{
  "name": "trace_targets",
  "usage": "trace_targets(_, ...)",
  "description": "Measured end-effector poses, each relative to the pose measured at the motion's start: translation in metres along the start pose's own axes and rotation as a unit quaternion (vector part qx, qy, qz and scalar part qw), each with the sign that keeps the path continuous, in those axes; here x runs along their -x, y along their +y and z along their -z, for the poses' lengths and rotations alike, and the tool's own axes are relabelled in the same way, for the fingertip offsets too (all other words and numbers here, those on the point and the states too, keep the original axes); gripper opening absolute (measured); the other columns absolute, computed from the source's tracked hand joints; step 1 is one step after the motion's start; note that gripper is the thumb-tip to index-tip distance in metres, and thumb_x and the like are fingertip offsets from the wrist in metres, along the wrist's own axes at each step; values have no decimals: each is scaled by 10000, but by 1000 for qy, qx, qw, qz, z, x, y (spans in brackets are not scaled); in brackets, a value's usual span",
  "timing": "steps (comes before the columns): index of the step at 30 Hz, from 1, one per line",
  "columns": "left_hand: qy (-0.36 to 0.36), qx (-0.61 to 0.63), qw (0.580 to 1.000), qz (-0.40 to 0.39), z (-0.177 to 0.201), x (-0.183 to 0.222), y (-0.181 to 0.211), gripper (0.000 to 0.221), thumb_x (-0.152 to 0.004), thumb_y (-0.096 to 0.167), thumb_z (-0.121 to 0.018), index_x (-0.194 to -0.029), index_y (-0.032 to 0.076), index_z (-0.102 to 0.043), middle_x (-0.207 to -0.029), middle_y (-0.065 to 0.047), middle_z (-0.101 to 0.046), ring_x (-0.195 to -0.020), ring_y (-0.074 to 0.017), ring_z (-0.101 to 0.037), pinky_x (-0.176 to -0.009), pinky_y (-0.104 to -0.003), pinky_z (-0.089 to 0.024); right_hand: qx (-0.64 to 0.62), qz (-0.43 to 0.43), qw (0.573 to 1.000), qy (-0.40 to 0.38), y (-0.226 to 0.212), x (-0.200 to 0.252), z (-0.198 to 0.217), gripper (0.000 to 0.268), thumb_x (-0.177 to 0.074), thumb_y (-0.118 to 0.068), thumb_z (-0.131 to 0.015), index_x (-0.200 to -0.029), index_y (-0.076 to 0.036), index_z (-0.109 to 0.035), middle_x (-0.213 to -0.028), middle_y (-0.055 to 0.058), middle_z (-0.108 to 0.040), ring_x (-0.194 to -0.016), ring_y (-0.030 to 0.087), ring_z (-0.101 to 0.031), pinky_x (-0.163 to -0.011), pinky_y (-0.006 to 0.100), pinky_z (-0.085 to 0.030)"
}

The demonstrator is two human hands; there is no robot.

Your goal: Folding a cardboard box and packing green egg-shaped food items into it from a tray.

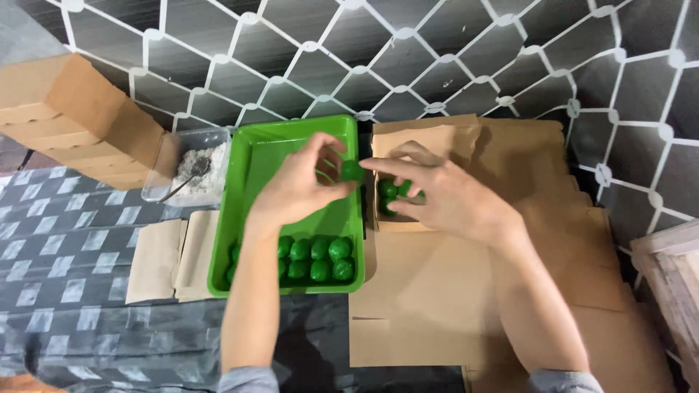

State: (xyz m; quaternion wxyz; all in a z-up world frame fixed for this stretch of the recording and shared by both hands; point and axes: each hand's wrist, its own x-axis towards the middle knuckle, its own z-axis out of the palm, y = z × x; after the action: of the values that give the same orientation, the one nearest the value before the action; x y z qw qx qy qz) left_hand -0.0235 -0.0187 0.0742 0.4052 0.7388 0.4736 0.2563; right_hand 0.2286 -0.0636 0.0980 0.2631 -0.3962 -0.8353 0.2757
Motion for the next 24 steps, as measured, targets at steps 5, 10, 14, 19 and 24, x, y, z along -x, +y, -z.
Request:
trace_targets(5,6,35,999,-23,-27,-18,7,568,-800,207,-866,-1218,44,-518,-857,-95,-650,-816,-241,-681,-742,-369,-589,82,-2,996,43,22,-8,-23,599,-834,-122,-783,-1394,-207,-589,-1242,72,-519,-937,296,-720,-779,424,-668)
trace_targets(10,-15,72,997,-8,-44,-28,-3,538,-812,236,-850,-1192,49,-518,-830,-78,-638,-809,-219,-662,-735,-353,-585,155,-63,985,38,56,-13,-43,460,-835,-153,-755,-1259,-270,-619,-1127,-36,-504,-849,209,-704,-762,417,-655)
trace_targets(14,-23,41,999,-3,-40,-26,6,481,-878,201,-799,-1229,48,-509,-868,-101,-667,-850,-233,-664,-764,-360,-577,220,-105,970,22,64,-20,-41,417,-784,-253,-749,-1173,-276,-599,-1072,-28,-534,-850,288,-723,-757,504,-634)
trace_targets(19,-41,-167,984,41,-34,-25,1,382,-970,295,-717,-1235,89,-535,-910,-96,-710,-870,-275,-716,-794,-432,-579,236,-197,946,-100,82,-27,-42,362,-768,-187,-709,-1121,-168,-632,-1115,75,-631,-928,426,-727,-759,523,-606)
trace_targets(24,-95,-248,962,61,-45,-33,-13,462,-938,290,-737,-1305,141,-498,-1025,-100,-735,-957,-310,-736,-847,-477,-581,212,-226,930,-198,118,-26,-59,361,-766,-68,-734,-1124,-88,-690,-1237,136,-630,-981,442,-720,-799,480,-609)
